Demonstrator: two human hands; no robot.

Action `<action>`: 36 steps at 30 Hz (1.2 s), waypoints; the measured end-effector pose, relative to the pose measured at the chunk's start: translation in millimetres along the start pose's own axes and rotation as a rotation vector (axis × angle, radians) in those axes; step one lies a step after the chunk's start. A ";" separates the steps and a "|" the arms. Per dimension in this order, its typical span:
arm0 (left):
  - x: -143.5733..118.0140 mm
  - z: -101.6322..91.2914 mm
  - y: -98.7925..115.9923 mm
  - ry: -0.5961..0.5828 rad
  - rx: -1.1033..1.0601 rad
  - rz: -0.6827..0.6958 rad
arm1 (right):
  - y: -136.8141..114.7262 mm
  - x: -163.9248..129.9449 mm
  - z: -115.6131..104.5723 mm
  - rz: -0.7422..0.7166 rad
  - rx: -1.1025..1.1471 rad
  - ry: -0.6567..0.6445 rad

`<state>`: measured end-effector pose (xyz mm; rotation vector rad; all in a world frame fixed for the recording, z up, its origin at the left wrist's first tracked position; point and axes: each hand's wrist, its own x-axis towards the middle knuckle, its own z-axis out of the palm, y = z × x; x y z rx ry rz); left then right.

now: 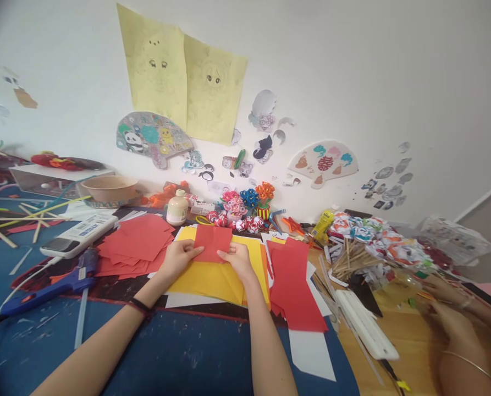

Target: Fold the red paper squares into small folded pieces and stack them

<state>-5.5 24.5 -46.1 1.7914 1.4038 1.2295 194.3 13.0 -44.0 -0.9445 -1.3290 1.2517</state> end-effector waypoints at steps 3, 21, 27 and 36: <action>-0.4 -0.1 0.6 0.003 -0.049 -0.007 | 0.8 0.7 0.2 -0.005 0.001 0.020; 1.8 -9.0 0.7 0.127 -0.423 -0.126 | 2.6 1.5 -12.6 -0.032 0.048 0.149; -1.1 -5.2 16.7 -0.100 -0.376 0.008 | -6.9 -0.4 -4.8 -0.012 -0.062 0.010; -5.5 1.7 23.0 -0.053 0.094 0.137 | -15.5 -2.6 18.4 -0.049 -0.109 -0.149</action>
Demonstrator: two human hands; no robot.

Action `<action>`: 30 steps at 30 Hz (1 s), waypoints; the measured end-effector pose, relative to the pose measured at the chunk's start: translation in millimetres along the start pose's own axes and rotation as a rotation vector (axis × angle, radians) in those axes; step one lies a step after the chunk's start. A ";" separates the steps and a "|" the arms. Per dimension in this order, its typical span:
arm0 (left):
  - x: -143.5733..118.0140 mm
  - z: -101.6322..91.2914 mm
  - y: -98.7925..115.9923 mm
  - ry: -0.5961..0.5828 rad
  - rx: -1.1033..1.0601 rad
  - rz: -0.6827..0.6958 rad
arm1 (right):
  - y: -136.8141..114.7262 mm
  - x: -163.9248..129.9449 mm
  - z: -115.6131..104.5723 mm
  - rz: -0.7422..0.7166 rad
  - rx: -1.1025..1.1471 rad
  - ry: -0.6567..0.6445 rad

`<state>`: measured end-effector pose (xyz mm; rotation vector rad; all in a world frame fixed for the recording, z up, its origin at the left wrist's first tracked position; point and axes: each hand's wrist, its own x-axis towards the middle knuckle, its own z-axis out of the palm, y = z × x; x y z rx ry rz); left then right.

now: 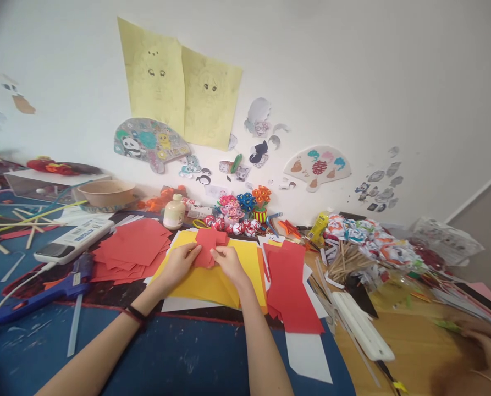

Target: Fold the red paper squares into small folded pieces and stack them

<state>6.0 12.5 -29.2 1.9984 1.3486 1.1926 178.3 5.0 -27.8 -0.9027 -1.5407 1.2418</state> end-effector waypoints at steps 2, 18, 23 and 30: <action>0.0 2.5 -1.4 0.013 0.025 -0.005 | 1.6 1.0 1.3 -0.026 -0.054 0.010; 1.0 -3.3 1.1 0.113 0.164 0.157 | -9.6 0.0 0.0 -0.227 -0.548 0.237; 0.5 -1.2 -3.1 0.021 0.152 0.160 | -0.9 -1.0 -6.7 -0.191 -0.615 0.192; -0.4 -0.2 -5.1 -0.042 0.192 0.137 | 12.7 -0.4 -8.2 -0.141 -0.604 0.122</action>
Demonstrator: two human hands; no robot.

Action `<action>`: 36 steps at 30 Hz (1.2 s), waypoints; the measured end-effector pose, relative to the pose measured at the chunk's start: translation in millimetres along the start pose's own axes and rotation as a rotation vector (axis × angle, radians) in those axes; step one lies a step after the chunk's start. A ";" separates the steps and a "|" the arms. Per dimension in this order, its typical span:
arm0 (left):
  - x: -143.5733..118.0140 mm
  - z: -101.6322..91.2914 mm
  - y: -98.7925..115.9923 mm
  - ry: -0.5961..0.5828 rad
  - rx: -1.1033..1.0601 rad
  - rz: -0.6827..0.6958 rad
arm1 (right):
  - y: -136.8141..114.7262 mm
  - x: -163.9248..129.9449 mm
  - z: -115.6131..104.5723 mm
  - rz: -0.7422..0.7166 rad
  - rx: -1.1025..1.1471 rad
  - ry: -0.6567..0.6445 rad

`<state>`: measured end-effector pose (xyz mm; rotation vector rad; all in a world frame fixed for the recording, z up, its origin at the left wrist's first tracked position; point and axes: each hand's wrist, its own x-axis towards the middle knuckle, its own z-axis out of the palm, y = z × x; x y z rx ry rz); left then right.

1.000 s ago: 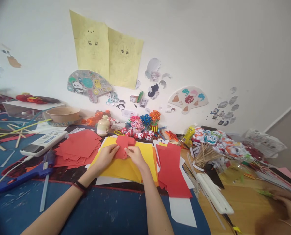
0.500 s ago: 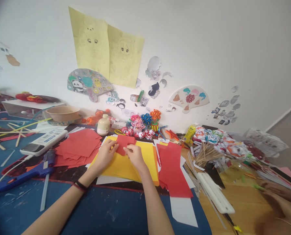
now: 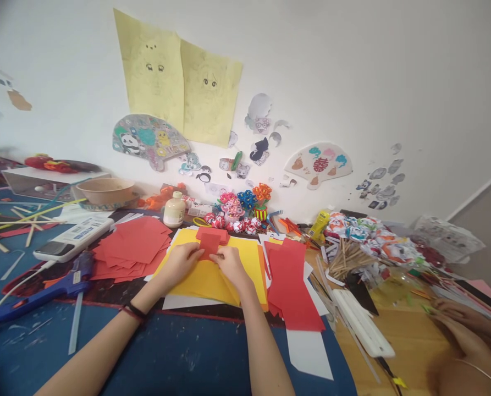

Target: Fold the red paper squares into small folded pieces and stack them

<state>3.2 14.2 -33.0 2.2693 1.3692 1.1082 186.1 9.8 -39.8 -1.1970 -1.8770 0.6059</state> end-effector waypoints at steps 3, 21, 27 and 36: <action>0.1 -3.5 2.2 0.001 -0.004 -0.005 | -2.9 0.6 -0.7 0.018 -0.001 0.009; 7.9 -23.8 1.5 0.032 -0.250 -0.324 | -9.0 20.7 10.9 0.241 0.525 0.277; 3.6 -49.1 -22.2 0.134 0.625 -0.350 | 5.4 52.8 -15.6 0.416 0.254 0.183; -8.6 -40.0 -35.9 0.176 0.864 -0.465 | 15.1 68.9 -27.1 0.417 -0.225 0.227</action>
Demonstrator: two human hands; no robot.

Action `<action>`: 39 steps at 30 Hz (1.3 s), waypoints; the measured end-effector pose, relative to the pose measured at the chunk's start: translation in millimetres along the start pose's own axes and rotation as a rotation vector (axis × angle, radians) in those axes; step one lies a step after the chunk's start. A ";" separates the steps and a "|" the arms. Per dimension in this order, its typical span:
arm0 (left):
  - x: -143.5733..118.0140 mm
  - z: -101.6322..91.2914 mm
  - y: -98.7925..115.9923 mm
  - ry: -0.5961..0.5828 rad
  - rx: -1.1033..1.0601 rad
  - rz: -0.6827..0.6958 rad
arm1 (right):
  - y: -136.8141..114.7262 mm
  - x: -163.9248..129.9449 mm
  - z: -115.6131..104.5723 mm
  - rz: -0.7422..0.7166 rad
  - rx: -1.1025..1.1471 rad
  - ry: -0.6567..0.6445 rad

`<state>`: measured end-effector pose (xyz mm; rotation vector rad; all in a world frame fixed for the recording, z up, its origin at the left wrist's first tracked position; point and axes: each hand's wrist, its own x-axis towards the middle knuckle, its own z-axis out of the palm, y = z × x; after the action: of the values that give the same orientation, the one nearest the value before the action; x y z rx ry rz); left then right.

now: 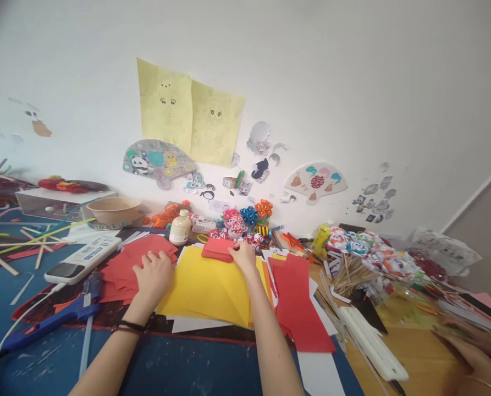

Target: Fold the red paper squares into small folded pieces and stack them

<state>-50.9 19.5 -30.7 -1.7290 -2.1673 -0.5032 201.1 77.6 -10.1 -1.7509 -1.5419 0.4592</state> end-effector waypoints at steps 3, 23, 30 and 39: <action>0.7 -5.6 -3.2 -0.032 -0.010 0.021 | 2.4 -7.2 -1.1 -0.007 -0.094 0.065; 10.4 -44.7 -10.2 -0.248 -0.204 0.006 | -34.8 13.3 43.2 -0.449 -0.297 -0.230; 11.2 -42.5 -12.9 -0.178 -0.211 0.013 | -35.4 4.9 39.8 -0.470 -0.175 -0.295; 11.0 -56.6 -3.9 0.299 -0.844 0.047 | -39.4 -34.9 28.7 -0.345 0.562 -0.148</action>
<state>-55.3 2.0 24.2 -1.8812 -1.7932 -1.7223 146.7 52.6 -7.4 -1.0208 -1.5803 0.7693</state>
